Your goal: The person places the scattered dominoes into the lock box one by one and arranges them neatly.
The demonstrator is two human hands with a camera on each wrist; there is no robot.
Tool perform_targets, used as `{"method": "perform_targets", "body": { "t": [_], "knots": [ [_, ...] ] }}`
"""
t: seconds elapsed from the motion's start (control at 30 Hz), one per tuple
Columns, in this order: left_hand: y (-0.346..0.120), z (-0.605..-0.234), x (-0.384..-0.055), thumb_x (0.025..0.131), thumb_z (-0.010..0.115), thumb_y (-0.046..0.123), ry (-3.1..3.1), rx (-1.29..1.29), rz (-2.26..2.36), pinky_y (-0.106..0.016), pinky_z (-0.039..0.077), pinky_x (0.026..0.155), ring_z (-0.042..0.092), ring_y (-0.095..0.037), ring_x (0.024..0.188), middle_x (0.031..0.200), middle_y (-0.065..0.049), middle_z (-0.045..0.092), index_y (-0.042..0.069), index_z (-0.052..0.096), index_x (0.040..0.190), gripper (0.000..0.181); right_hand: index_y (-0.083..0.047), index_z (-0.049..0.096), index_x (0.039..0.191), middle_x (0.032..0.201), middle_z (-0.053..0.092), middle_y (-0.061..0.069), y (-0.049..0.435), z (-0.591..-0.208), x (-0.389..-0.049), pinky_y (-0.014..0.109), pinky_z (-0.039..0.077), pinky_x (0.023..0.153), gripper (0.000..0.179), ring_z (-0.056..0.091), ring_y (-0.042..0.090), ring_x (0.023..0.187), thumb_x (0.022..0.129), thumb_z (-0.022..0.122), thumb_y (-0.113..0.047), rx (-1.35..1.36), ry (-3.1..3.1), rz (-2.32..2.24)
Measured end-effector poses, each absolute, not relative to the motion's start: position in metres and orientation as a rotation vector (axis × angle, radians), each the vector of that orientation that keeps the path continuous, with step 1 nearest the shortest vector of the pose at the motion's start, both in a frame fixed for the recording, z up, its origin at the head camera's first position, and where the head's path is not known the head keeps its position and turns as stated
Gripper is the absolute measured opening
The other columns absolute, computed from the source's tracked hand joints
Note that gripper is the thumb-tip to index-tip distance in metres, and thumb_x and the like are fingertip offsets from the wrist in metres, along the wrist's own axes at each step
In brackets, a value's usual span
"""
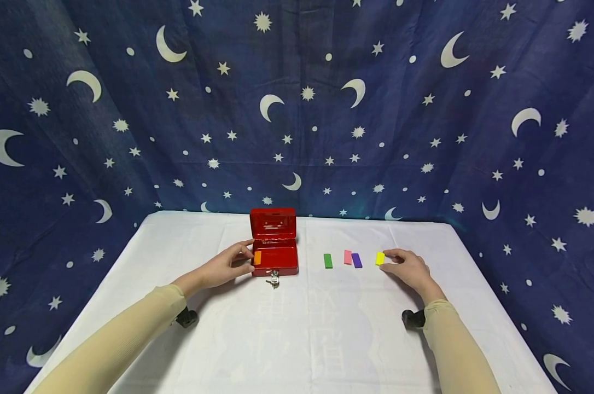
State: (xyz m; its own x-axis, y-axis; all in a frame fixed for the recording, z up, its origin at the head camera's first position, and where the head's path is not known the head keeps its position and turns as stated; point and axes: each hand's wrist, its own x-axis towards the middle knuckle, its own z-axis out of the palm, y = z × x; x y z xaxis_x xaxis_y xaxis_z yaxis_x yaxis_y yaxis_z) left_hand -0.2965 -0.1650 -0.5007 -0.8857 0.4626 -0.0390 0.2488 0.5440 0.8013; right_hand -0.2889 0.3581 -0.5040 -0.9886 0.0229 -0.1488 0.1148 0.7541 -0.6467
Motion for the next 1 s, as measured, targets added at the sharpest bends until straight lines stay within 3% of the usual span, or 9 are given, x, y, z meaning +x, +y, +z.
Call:
{"method": "perform_targets", "body": {
  "t": [1.0],
  "knots": [
    [-0.164, -0.4987, -0.2954, 0.094, 0.075, 0.038, 2.542, 0.587, 1.25, -0.043, 0.034, 0.118, 0.044, -0.02, 0.143, 0.166, 0.007, 0.028, 0.023, 0.055, 0.117, 0.033, 0.0, 0.057, 0.142, 0.14, 0.052, 0.03, 0.3589, -0.5062, -0.2883, 0.066, 0.037, 0.107, 0.065, 0.046, 0.047, 0.128, 0.093, 0.076, -0.038, 0.067, 2.854, -1.059]
  ]
}}
